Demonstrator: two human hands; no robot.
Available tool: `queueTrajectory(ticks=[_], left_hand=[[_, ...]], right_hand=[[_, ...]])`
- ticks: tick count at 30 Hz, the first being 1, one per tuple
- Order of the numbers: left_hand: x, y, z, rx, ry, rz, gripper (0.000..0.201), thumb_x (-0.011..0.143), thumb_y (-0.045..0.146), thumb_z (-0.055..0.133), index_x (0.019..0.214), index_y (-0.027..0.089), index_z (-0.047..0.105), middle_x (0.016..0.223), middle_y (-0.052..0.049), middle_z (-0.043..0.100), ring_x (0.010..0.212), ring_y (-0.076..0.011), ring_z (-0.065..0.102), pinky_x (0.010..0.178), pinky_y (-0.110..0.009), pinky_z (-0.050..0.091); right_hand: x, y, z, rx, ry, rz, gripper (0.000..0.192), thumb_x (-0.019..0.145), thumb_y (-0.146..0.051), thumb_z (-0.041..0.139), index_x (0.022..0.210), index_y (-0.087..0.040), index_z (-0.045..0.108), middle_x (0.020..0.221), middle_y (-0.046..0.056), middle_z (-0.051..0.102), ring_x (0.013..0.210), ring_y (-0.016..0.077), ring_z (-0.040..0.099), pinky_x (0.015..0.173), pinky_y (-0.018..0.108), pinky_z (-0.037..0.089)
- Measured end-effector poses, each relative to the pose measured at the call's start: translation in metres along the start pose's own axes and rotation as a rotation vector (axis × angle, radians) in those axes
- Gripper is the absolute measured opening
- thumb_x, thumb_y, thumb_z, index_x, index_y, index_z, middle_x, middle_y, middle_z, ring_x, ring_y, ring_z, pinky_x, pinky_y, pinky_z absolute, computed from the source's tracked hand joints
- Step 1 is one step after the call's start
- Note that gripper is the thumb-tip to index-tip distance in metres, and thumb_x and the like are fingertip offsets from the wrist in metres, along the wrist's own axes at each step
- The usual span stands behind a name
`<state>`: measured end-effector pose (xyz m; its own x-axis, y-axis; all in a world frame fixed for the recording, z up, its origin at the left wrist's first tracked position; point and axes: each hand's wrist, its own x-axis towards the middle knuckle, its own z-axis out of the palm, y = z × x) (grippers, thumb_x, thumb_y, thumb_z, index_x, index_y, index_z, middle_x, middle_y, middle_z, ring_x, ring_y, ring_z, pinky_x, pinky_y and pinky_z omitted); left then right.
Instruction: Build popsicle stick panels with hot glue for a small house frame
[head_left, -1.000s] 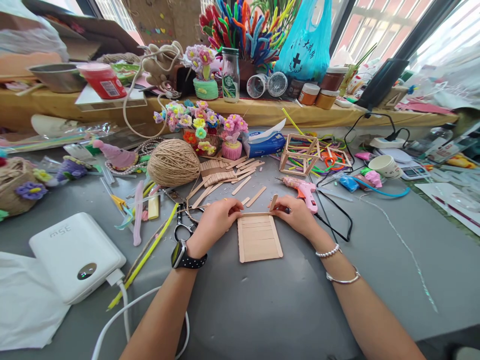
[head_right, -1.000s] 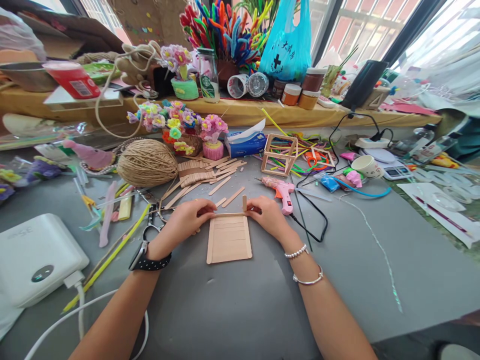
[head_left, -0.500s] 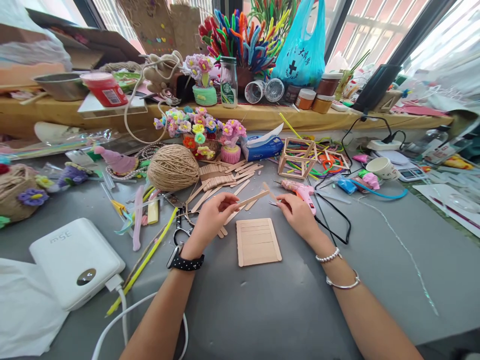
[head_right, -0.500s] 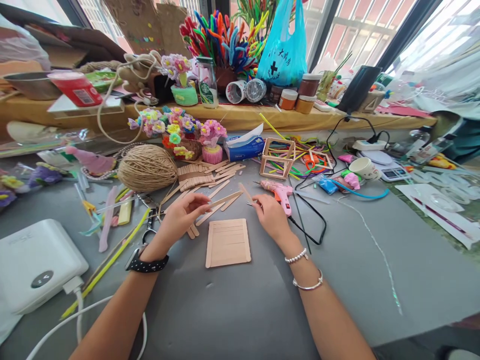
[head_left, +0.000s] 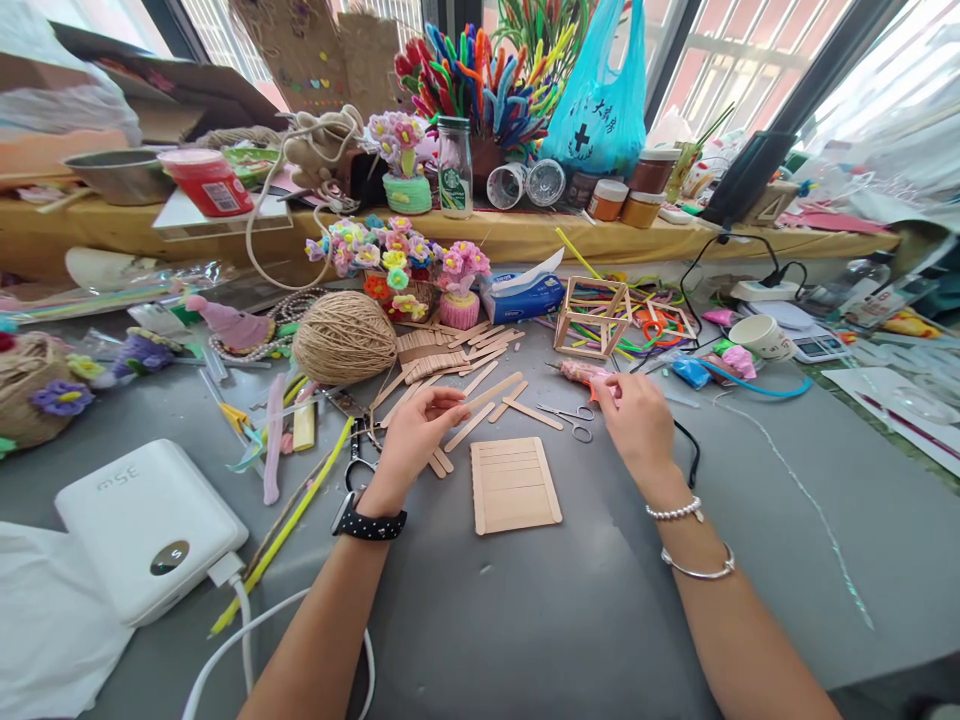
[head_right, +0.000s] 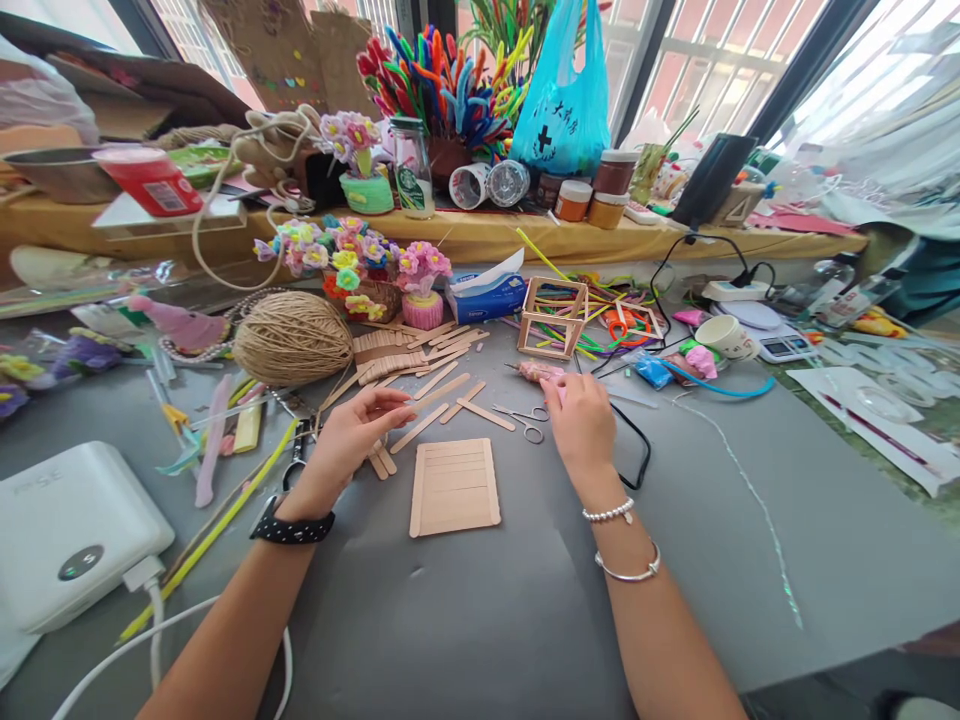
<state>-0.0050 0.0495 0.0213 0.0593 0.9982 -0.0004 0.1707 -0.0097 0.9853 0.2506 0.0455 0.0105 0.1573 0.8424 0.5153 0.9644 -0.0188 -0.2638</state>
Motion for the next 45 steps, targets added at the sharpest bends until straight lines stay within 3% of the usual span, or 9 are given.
queueTrajectory(ticks=[4, 9, 14, 19, 26, 38, 45], left_hand=[[0.0, 0.0, 0.001, -0.008, 0.006, -0.032, 0.024, 0.063, 0.03, 0.066, 0.081, 0.015, 0.059, 0.073, -0.003, 0.064, 0.072, -0.0173, 0.063, 0.067, -0.028, 0.048], [-0.001, 0.003, 0.002, -0.002, 0.001, -0.042, 0.024, 0.063, 0.028, 0.066, 0.083, 0.015, 0.059, 0.076, -0.003, 0.064, 0.074, -0.0174, 0.063, 0.067, -0.027, 0.047], [-0.001, 0.002, 0.002, 0.013, -0.009, -0.035, 0.025, 0.063, 0.03, 0.065, 0.083, 0.016, 0.059, 0.076, -0.003, 0.064, 0.074, -0.018, 0.063, 0.067, -0.028, 0.047], [-0.002, 0.002, 0.003, 0.051, -0.002, -0.009, 0.025, 0.062, 0.031, 0.066, 0.081, 0.016, 0.059, 0.075, -0.002, 0.063, 0.074, -0.0177, 0.062, 0.069, -0.029, 0.047], [-0.002, 0.007, 0.003, 0.115, 0.024, 0.014, 0.026, 0.057, 0.032, 0.068, 0.076, 0.016, 0.061, 0.068, -0.001, 0.064, 0.069, -0.018, 0.061, 0.067, -0.03, 0.047], [-0.002, 0.004, 0.003, 0.009, 0.022, -0.061, 0.028, 0.057, 0.031, 0.069, 0.078, 0.016, 0.059, 0.069, -0.002, 0.064, 0.069, -0.0186, 0.062, 0.063, -0.03, 0.048], [-0.001, 0.002, 0.005, -0.137, 0.049, -0.067, 0.03, 0.057, 0.035, 0.069, 0.075, 0.016, 0.054, 0.069, 0.0, 0.062, 0.07, -0.0156, 0.061, 0.065, -0.027, 0.048]], right_hand=[[0.001, 0.009, 0.004, -0.156, -0.118, 0.094, 0.043, 0.078, -0.051, 0.044, 0.085, -0.01, 0.055, 0.079, 0.016, 0.057, 0.076, 0.0276, 0.051, 0.064, 0.035, 0.037], [0.0, 0.008, 0.013, -0.148, -0.228, 0.188, 0.051, 0.073, -0.055, 0.05, 0.09, -0.006, 0.052, 0.086, 0.021, 0.057, 0.082, 0.032, 0.054, 0.065, 0.037, 0.039], [0.001, 0.007, 0.018, -0.112, -0.211, 0.233, 0.037, 0.074, -0.042, 0.051, 0.091, -0.008, 0.051, 0.085, 0.019, 0.057, 0.081, 0.0301, 0.056, 0.065, 0.036, 0.04], [0.004, 0.009, 0.019, -0.077, -0.175, 0.268, 0.035, 0.074, -0.037, 0.047, 0.092, -0.007, 0.051, 0.084, 0.019, 0.058, 0.077, 0.0294, 0.056, 0.063, 0.035, 0.041], [0.007, 0.011, 0.008, 0.003, -0.077, 0.287, 0.036, 0.074, -0.037, 0.045, 0.096, -0.009, 0.051, 0.088, 0.016, 0.058, 0.082, 0.0271, 0.053, 0.068, 0.034, 0.04], [0.009, 0.01, -0.005, 0.111, 0.073, 0.244, 0.047, 0.069, -0.051, 0.049, 0.092, -0.01, 0.052, 0.085, 0.015, 0.057, 0.081, 0.0271, 0.051, 0.07, 0.037, 0.04], [0.009, 0.007, -0.009, 0.226, 0.035, 0.309, 0.051, 0.065, -0.056, 0.052, 0.091, -0.012, 0.052, 0.084, 0.013, 0.059, 0.076, 0.0256, 0.053, 0.067, 0.036, 0.04]])
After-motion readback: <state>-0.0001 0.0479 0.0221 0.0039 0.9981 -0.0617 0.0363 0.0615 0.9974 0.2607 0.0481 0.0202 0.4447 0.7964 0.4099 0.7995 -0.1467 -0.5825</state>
